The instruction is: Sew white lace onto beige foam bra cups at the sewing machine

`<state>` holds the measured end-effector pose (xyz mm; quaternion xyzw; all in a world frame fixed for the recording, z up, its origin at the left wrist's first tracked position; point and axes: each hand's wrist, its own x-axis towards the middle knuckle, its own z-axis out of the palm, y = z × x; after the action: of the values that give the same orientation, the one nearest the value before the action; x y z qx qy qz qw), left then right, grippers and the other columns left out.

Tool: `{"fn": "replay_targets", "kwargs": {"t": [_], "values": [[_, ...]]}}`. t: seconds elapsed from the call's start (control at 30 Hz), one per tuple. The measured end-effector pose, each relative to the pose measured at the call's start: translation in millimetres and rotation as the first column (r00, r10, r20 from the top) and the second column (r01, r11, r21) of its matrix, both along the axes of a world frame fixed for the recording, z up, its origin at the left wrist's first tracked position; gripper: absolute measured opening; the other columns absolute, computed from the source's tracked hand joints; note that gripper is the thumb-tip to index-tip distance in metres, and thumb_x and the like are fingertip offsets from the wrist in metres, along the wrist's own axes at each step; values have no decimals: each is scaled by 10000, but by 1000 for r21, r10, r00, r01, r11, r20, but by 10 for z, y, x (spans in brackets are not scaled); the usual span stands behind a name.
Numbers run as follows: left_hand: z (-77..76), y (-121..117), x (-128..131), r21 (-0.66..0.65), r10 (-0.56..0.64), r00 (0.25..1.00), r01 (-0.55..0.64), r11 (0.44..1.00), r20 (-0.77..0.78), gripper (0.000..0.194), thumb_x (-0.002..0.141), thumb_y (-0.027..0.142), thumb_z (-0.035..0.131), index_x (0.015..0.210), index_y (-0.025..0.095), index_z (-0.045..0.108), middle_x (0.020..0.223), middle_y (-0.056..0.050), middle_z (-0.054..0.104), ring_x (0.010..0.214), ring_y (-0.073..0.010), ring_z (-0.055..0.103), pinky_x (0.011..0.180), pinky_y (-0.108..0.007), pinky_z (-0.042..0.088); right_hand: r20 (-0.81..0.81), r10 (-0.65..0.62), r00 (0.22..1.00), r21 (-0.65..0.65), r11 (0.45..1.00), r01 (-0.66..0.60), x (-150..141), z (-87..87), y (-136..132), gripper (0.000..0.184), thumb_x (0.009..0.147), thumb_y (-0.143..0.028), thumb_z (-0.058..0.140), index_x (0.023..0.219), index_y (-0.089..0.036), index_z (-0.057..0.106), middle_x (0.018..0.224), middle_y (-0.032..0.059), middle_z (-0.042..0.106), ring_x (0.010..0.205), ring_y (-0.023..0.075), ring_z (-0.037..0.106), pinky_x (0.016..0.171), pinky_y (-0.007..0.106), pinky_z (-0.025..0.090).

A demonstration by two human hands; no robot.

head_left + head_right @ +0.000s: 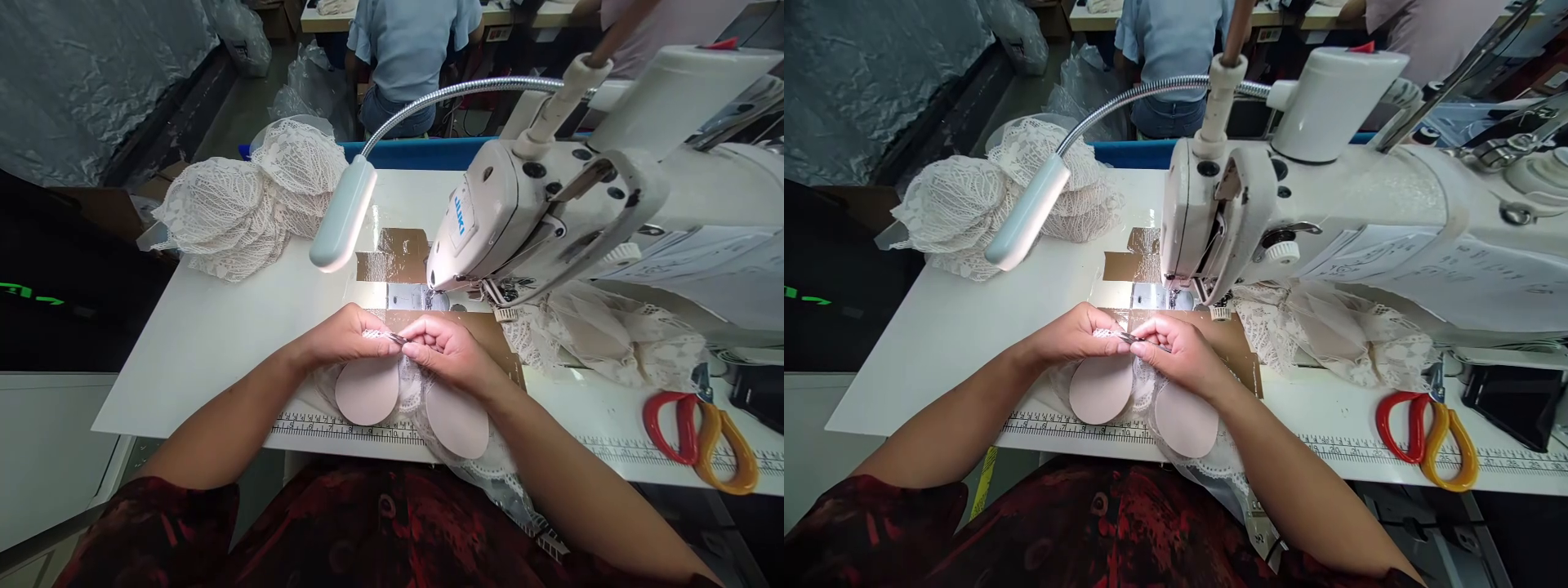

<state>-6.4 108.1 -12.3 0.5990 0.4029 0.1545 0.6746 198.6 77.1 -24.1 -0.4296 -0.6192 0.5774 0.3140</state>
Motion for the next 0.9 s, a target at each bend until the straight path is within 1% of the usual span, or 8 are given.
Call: {"fn": "replay_targets", "kwargs": {"t": [0.1,0.2,0.3,0.43,0.57,0.67,0.77,0.9], "values": [[-13,-4,17,30,-34,999,34,999,-25,274,725,367,705,659,110,639,580,31,425,561,-77,348,497,-215,243,6,30,1000,6,1000,-30,-6,17,1,195,782,-346,634,884,-181,630,786,24,647,687,138,581,629,280,467],[-23,-12,40,49,-94,996,94,994,-12,365,741,380,686,549,121,517,552,47,315,529,-61,259,473,-223,167,39,28,999,36,999,-30,-20,4,-3,154,809,-341,606,834,-190,621,751,14,635,671,136,569,608,272,454],[-15,-24,58,66,-104,995,104,992,-4,407,750,390,677,526,129,460,550,50,293,523,-57,246,468,-223,156,65,2,998,61,998,-6,-30,-21,-5,152,821,-338,594,805,-191,624,733,8,612,651,129,550,592,266,443],[-8,-23,58,71,-69,998,70,995,-11,350,772,409,653,600,120,559,574,34,399,548,-69,341,482,-204,246,-47,-45,998,-64,997,42,-46,-39,-8,259,760,-363,668,941,-201,578,777,7,615,694,149,586,628,289,481],[-5,40,-29,42,-154,988,155,987,-32,270,784,392,640,827,127,667,734,-13,569,656,-105,488,558,-200,375,-8,-11,1000,-104,995,10,-45,-35,-17,249,758,-350,666,939,-196,592,851,31,648,792,175,614,715,323,500],[25,108,-156,64,-211,973,218,974,-97,280,745,388,688,815,119,658,720,-11,563,628,-97,482,533,-193,365,27,-38,999,-106,994,41,-35,-2,-26,233,757,-334,652,928,-179,621,886,42,660,826,178,613,751,323,492],[73,153,-271,71,-186,976,194,978,-112,306,766,416,670,749,113,626,652,4,526,579,-82,452,514,-190,344,26,-7,1000,-159,987,11,-38,42,-36,226,758,-321,634,922,-165,629,874,41,656,806,173,607,733,310,482],[105,146,-295,146,-153,984,165,976,-89,290,777,400,666,895,136,648,830,-32,611,728,-118,535,639,-212,414,42,-13,999,-155,988,19,-50,45,-46,193,765,-335,617,867,-171,627,822,24,638,761,161,583,693,293,466]]}}
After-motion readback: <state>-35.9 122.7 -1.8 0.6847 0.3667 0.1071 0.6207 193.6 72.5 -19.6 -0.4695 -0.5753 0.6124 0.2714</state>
